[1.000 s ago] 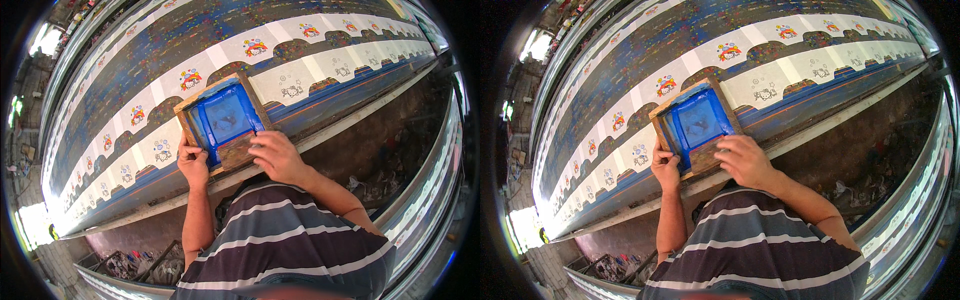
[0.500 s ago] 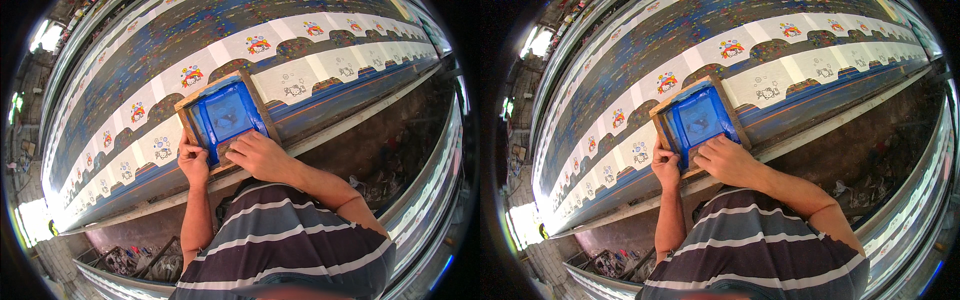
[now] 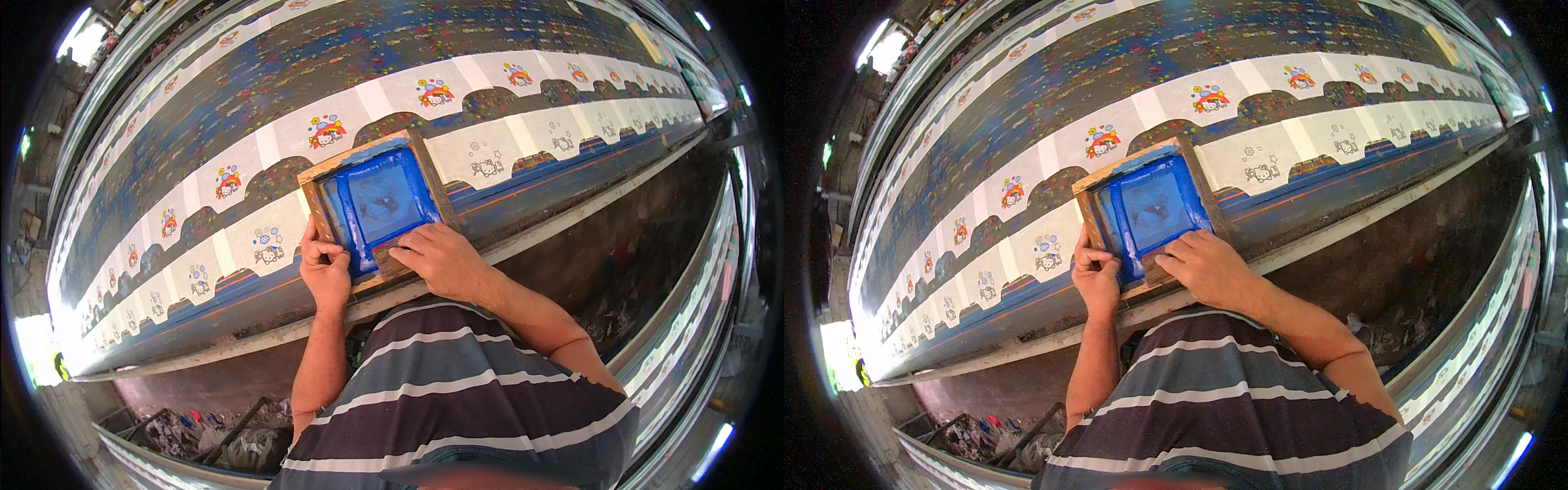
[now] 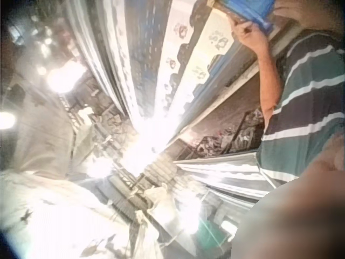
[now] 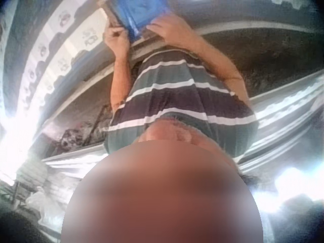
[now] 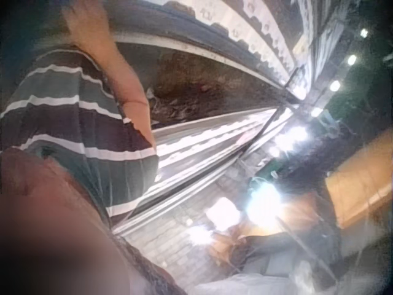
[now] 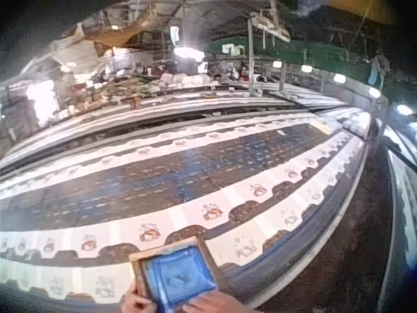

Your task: The person uses a wooden frame with a blue screen to apply ink onto a patterned fabric laid on a table. They repeatedly press a small block against the screen to transfer the design, moving the frame along the fabric as they work.

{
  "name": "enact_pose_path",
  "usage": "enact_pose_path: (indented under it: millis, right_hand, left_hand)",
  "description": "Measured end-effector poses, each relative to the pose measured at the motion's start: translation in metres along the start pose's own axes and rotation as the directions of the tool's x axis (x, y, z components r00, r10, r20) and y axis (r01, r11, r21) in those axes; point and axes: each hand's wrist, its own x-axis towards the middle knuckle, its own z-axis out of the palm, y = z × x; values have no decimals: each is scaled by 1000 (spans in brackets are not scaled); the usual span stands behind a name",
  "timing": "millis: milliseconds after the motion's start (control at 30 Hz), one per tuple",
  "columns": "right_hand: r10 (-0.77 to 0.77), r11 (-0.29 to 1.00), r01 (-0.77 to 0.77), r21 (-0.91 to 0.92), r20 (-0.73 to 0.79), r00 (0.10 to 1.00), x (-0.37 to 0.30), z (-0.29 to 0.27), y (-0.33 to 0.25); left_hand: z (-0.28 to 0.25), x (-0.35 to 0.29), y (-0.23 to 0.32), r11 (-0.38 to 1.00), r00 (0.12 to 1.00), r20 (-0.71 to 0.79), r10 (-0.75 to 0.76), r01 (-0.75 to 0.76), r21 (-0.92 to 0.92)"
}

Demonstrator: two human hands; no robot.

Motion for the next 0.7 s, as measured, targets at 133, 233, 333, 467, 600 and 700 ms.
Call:
enact_pose_path:
  millis: [133, 233, 333, 467, 600, 700]
  right_hand:
    - [6, 1000, -7, -16, -37, 999, 14, 11, 15]
    - [7, 1000, -8, -18, -64, 998, 41, 17, 35]
    - [46, 998, -46, -37, -1, 999, 73, 17, 59]
    - [14, 999, -15, -33, -30, 999, 110, 18, 82]
    - [58, 997, -59, 54, 20, 998, 112, 17, 85]
    - [51, 997, -53, 49, 42, 998, 96, 16, 70]
  left_hand:
    - [2, -1, -5, 998, 1000, -16, -18, 17, -67]
    - [2, 2, -10, 994, 999, -15, 28, -30, -108]
    - [0, 4, -11, 997, 1000, -4, 19, -19, -75]
    - [-4, 7, -9, 999, 999, 0, 33, -33, 33]
    - [-1, 7, -8, 996, 997, -11, 71, -70, 62]
    - [2, 5, -6, 999, 999, -11, 35, -35, 5]
